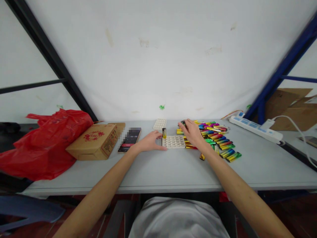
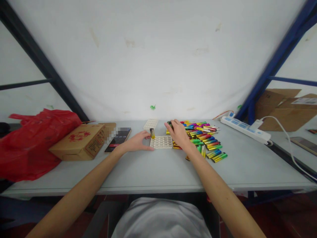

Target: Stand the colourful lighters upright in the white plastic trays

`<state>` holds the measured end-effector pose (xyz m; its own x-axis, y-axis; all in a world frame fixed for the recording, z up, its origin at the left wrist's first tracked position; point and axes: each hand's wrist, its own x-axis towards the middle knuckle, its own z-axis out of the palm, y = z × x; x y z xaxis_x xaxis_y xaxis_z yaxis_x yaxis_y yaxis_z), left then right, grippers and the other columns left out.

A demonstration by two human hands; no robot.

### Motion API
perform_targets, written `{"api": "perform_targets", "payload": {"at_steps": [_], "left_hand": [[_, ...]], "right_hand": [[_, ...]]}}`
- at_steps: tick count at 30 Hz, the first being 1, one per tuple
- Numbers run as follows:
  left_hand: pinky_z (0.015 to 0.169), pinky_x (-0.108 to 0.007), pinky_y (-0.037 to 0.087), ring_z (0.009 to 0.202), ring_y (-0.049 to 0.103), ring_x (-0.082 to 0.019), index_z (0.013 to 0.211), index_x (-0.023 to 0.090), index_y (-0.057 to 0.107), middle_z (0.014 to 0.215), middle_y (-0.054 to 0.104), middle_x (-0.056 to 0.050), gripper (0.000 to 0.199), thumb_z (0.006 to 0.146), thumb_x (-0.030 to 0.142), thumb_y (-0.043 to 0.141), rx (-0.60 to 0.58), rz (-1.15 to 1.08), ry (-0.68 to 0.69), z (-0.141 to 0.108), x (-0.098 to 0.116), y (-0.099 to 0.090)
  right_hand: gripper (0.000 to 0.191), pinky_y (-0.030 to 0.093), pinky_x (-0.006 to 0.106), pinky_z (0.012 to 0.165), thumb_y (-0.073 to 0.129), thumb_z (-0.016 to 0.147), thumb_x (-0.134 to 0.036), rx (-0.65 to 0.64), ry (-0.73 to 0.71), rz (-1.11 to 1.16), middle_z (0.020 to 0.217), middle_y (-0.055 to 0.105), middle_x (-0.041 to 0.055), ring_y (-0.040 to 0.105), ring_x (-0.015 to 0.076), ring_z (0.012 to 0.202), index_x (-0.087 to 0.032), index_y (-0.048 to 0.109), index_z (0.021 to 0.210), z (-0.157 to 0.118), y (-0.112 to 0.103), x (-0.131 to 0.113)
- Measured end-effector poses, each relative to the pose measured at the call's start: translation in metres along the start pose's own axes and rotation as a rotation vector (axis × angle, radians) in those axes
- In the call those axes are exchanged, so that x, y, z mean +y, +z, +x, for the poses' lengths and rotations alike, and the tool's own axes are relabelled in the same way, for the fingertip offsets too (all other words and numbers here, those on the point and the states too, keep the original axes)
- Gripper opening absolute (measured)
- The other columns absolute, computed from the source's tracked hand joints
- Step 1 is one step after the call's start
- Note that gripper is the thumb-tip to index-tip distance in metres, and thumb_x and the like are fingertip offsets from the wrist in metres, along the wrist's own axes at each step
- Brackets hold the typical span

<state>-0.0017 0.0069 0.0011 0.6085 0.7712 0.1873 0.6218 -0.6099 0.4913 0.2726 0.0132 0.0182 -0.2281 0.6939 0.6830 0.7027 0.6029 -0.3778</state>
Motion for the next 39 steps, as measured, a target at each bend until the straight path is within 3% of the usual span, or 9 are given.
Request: {"api": "perform_targets", "payload": {"at_steps": [2, 5, 9, 12, 16, 28, 39], "left_hand": [[0.095, -0.038, 0.050, 0.105, 0.063, -0.030, 0.112, 0.017, 0.072, 0.111, 0.068, -0.009, 0.063, 0.071, 0.063, 0.086, 0.000, -0.002, 0.003, 0.000, 0.000, 0.000], [0.094, -0.038, 0.051, 0.104, 0.063, -0.030, 0.114, 0.019, 0.072, 0.112, 0.068, -0.008, 0.063, 0.071, 0.063, 0.086, 0.001, -0.011, -0.004, 0.000, 0.001, 0.000], [0.093, -0.039, 0.051, 0.103, 0.064, -0.030, 0.116, 0.019, 0.073, 0.110, 0.068, -0.008, 0.064, 0.070, 0.062, 0.087, 0.013, -0.012, -0.001, -0.001, 0.002, 0.000], [0.092, -0.038, 0.051, 0.102, 0.063, -0.029, 0.113, 0.019, 0.073, 0.109, 0.069, -0.008, 0.063, 0.069, 0.062, 0.086, 0.019, -0.006, 0.000, -0.001, 0.002, 0.000], [0.093, -0.038, 0.051, 0.103, 0.063, -0.029, 0.112, 0.019, 0.072, 0.110, 0.069, -0.008, 0.062, 0.070, 0.062, 0.086, 0.011, -0.001, 0.000, 0.000, 0.002, 0.000], [0.094, -0.040, 0.051, 0.103, 0.062, -0.029, 0.113, 0.018, 0.071, 0.110, 0.067, -0.009, 0.065, 0.071, 0.065, 0.085, 0.010, 0.021, 0.002, -0.001, -0.001, 0.001], [0.095, -0.040, 0.051, 0.105, 0.063, -0.031, 0.113, 0.017, 0.071, 0.111, 0.067, -0.010, 0.064, 0.071, 0.063, 0.085, -0.002, 0.022, -0.003, 0.000, -0.001, 0.001]], "right_hand": [[0.047, 0.046, 0.034, 0.075, 0.038, 0.107, -0.060, -0.021, 0.098, 0.171, 0.079, 0.063, 0.0060, 0.060, 0.0214, 0.076, -0.024, 0.048, 0.077, 0.000, 0.000, -0.006], [0.048, 0.048, 0.030, 0.064, 0.041, 0.102, -0.069, -0.176, 0.268, 0.559, 0.076, 0.064, 0.0014, 0.060, 0.0167, 0.063, -0.024, 0.051, 0.088, -0.003, 0.005, -0.014], [0.053, 0.032, 0.024, 0.044, 0.053, 0.091, -0.078, -0.273, 0.399, 0.820, 0.059, 0.045, -0.0080, 0.040, 0.0111, 0.045, -0.025, 0.051, 0.089, -0.005, 0.017, -0.020], [0.061, 0.018, 0.024, 0.040, 0.051, 0.087, -0.085, -0.303, 0.531, 0.860, 0.053, 0.031, -0.0092, 0.025, 0.0090, 0.042, -0.025, 0.045, 0.073, -0.006, 0.022, -0.024], [0.069, 0.013, 0.025, 0.041, 0.039, 0.089, -0.087, -0.336, 0.660, 0.855, 0.048, 0.026, -0.0077, 0.019, 0.0084, 0.041, -0.025, 0.039, 0.060, -0.005, 0.023, -0.028], [0.046, 0.026, 0.027, 0.041, 0.035, 0.096, -0.052, -0.242, 0.590, 0.655, 0.040, 0.032, -0.0041, 0.033, 0.0138, 0.039, -0.027, 0.038, 0.058, -0.005, 0.030, -0.026], [0.044, 0.021, 0.027, 0.043, 0.036, 0.093, -0.038, -0.250, 0.592, 0.664, 0.042, 0.033, -0.0039, 0.025, 0.0109, 0.039, -0.026, 0.037, 0.051, -0.006, 0.025, -0.029]]}}
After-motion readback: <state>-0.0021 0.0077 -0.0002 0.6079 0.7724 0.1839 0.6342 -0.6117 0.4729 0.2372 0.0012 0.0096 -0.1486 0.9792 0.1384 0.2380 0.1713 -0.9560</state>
